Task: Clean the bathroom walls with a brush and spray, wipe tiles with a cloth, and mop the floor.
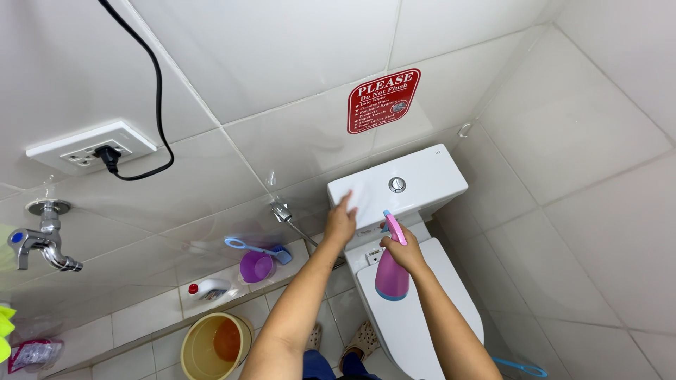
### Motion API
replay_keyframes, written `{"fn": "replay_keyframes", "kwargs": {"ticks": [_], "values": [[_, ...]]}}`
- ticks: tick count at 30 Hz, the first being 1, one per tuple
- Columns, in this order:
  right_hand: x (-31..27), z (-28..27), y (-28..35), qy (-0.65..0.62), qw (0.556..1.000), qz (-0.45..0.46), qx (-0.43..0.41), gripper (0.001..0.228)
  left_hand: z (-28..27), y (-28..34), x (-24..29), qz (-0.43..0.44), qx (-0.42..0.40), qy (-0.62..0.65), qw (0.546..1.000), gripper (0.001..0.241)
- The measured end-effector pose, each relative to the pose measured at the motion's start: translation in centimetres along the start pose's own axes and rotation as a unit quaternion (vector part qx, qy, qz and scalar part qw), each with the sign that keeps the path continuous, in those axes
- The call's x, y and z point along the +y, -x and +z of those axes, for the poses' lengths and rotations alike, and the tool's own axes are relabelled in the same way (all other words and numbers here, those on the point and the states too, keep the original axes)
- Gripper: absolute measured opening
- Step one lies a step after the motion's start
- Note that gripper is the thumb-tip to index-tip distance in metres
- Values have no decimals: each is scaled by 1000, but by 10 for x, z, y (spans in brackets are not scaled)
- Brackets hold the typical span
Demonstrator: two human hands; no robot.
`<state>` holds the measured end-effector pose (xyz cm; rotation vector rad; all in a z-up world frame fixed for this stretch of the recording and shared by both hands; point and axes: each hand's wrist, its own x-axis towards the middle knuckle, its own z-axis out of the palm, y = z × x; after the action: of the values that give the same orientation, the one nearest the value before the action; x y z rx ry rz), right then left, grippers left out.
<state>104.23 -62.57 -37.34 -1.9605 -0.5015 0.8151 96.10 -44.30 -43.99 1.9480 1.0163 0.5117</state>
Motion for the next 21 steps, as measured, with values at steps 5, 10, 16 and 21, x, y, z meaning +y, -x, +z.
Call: {"fn": "replay_keyframes", "kwargs": {"ticks": [5, 10, 16, 21], "values": [[6, 7, -10, -46, 999, 8, 23, 34, 6, -24, -17, 92, -51, -15, 994, 51], [1, 7, -13, -85, 994, 28, 69, 35, -5, -39, 2, 77, -139, -3, 987, 54], [-11, 10, -20, -59, 991, 57, 108, 27, -6, -58, 17, 63, -103, -75, 990, 53], [-22, 9, -30, -56, 983, 92, 147, 23, 14, -73, -2, 152, -165, -65, 972, 52]]}}
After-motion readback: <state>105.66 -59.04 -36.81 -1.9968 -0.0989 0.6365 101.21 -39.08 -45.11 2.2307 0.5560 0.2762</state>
